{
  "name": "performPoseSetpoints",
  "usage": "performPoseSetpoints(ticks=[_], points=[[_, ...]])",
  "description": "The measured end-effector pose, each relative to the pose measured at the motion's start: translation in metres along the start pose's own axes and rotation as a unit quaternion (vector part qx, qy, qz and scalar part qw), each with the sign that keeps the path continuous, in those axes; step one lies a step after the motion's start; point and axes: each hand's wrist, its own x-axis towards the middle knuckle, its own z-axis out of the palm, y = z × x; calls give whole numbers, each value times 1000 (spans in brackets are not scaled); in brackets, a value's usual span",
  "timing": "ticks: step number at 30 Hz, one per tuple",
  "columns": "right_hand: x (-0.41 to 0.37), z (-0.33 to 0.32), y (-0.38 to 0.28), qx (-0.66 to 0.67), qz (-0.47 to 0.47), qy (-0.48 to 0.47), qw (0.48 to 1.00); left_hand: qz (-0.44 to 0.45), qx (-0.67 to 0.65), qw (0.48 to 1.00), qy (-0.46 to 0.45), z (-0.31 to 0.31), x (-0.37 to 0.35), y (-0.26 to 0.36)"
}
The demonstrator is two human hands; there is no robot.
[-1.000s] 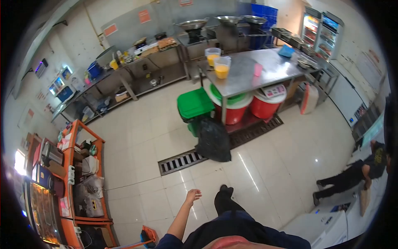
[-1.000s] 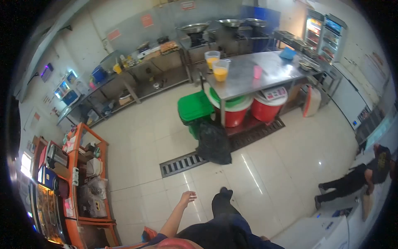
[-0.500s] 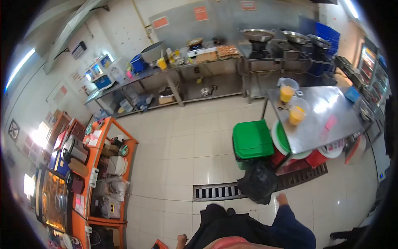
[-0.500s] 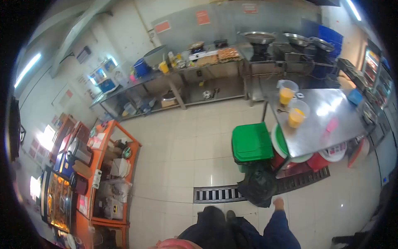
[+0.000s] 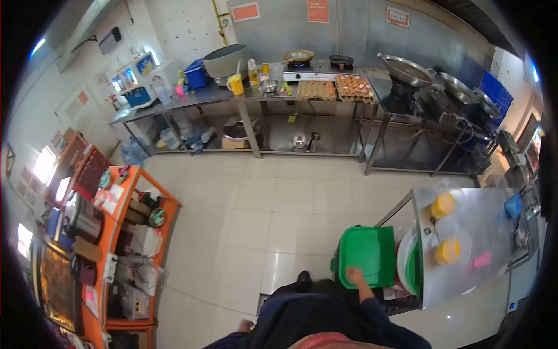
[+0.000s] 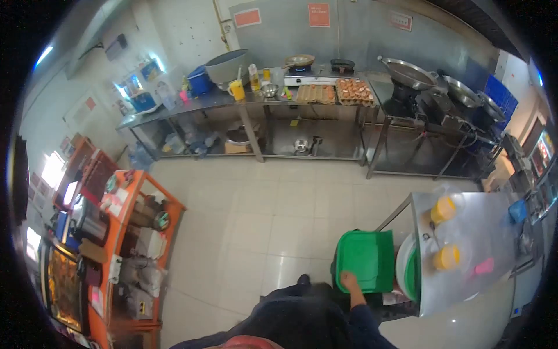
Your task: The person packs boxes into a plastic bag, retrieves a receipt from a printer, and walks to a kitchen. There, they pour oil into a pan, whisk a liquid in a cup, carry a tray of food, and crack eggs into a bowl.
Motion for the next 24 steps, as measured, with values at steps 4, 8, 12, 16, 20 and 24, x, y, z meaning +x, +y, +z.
performPoseSetpoints(ticks=[4, 8, 12, 16, 20, 24], points=[[-101, 29, 111, -127, 293, -243, 916, 301, 154, 932, 132, -100, 146, 185], [-83, -18, 66, -62, 393, -148, 905, 283, -414, 865, 23, -235, 199, 394], [35, -20, 73, -28, 390, -146, 909, 323, -416, 850, -21, -310, 204, 548], [166, -1, 127, -65, 287, -147, 944, 267, -395, 870, -127, -313, 245, 644], [410, -72, 25, -471, -99, -256, 838, 318, -374, 863, -119, -382, 276, 681], [750, -68, -74, -99, 6, -14, 995, 247, -494, 832, 54, -459, 345, 676]])
